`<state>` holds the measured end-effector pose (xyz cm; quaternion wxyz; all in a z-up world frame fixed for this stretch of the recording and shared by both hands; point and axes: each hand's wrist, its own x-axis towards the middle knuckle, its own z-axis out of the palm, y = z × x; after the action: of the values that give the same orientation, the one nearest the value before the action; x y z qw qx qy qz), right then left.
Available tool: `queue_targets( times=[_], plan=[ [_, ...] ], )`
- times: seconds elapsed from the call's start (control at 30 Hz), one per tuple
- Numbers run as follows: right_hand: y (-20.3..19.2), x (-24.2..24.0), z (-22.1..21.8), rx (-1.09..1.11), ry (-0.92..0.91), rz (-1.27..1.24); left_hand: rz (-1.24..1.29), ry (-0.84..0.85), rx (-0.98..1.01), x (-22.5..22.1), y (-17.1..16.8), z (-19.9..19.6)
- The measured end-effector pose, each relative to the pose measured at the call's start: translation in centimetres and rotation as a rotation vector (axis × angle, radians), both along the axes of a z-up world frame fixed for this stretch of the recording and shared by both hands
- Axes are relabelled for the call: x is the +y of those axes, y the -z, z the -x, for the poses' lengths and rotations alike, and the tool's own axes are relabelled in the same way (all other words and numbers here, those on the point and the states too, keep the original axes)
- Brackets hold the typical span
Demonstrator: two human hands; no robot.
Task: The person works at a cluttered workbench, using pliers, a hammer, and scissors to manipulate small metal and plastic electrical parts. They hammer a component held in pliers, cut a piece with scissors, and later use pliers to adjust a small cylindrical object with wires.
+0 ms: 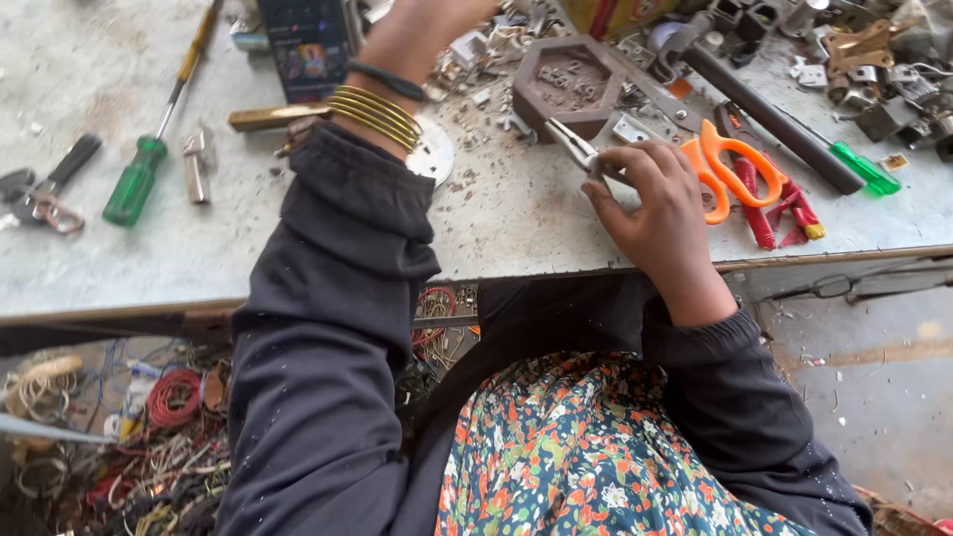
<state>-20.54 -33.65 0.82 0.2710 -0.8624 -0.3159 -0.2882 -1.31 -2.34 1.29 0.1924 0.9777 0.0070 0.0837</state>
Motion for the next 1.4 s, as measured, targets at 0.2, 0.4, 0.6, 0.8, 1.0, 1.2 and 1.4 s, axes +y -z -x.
queue_targets(
  times=[0.2,0.4,0.6,0.8,1.0,1.2,1.4],
  plan=[
    [0.1,-0.4,0.0,-0.017,-0.031,0.021,0.14,0.257,-0.175,-4.3,-2.4,5.6],
    [0.1,-0.6,0.1,-0.059,-0.134,0.072,0.116,0.233,-0.551,-3.2,-0.1,7.0],
    [-0.6,-0.2,0.4,-0.045,-0.142,0.071,-0.098,0.176,-0.501,-4.2,0.6,6.1],
    [-0.6,-0.2,0.4,-0.05,-0.137,0.092,-0.049,0.515,-0.485,-8.1,0.5,8.7],
    [-0.2,-0.2,0.3,-0.066,-0.119,0.09,-0.079,0.475,-0.284,-9.0,0.0,9.3],
    [0.2,-0.1,0.4,-0.073,-0.101,0.13,0.064,0.506,-0.502,-11.8,-0.8,8.9],
    [0.4,0.0,0.4,-0.114,-0.093,0.165,0.164,0.552,-0.767,-12.8,-1.3,9.6]
  ],
)
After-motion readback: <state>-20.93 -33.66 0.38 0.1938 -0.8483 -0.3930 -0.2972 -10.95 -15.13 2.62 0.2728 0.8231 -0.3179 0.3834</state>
